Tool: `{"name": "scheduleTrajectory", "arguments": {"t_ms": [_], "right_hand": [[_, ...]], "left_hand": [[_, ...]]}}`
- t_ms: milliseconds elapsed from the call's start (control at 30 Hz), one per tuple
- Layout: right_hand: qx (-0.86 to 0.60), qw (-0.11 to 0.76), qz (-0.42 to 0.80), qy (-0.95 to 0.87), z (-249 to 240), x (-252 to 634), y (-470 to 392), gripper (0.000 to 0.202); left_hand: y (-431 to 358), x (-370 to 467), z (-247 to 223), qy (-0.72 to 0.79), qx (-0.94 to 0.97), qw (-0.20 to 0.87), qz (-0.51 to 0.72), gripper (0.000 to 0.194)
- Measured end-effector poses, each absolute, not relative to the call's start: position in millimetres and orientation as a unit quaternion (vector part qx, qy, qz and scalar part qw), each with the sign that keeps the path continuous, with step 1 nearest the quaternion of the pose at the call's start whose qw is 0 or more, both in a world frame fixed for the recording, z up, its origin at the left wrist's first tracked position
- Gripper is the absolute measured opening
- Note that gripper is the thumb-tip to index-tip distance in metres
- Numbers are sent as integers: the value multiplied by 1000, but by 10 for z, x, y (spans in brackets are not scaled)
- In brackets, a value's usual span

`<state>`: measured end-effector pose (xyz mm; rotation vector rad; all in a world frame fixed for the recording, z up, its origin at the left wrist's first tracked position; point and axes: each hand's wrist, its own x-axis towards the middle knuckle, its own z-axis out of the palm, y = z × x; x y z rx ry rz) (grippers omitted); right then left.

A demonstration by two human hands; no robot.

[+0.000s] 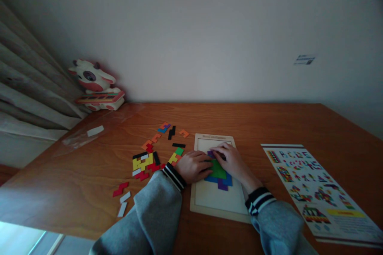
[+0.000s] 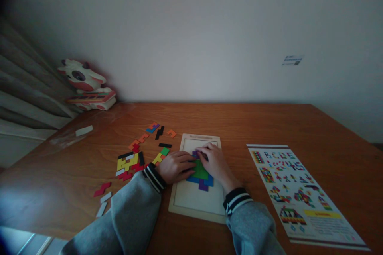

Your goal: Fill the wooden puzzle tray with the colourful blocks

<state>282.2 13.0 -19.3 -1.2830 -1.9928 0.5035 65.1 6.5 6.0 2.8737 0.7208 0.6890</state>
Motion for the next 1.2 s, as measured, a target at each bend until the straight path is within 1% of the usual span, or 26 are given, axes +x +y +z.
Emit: {"name": "scheduleTrajectory", "arguments": {"t_ms": [267, 400, 500, 567, 633, 733, 800, 933, 1067, 1200], "right_hand": [[-496, 329, 163, -787, -203, 2822, 103, 17], [-482, 353, 173, -783, -138, 2827, 95, 20], [-467, 380, 184, -777, -47, 2917, 15, 23], [-457, 383, 179, -783, 1, 3044, -96, 23], [-445, 358, 175, -802, 19, 3206, -233, 29], [-441, 294, 170, -831, 1, 3423, -401, 48], [-433, 255, 172, -847, -12, 3492, -454, 52], [-429, 215, 174, -860, 9, 3441, -453, 55], [-425, 206, 168, -865, 31, 3354, -443, 50], [-434, 197, 164, -863, 23, 3338, -461, 51]], "left_hand": [[63, 651, 16, 245, 942, 45, 226, 25], [73, 644, -10, 243, 943, 40, 223, 29], [71, 631, -7, 237, 943, 51, 228, 34], [61, 622, 6, 230, 944, 64, 227, 38], [49, 615, 24, 226, 946, 76, 219, 41], [35, 607, 51, 222, 948, 87, 209, 43], [31, 603, 62, 222, 949, 90, 204, 42], [31, 592, 52, 225, 948, 96, 203, 39], [28, 582, 22, 226, 946, 98, 210, 39], [23, 573, 23, 228, 945, 94, 214, 40]]}}
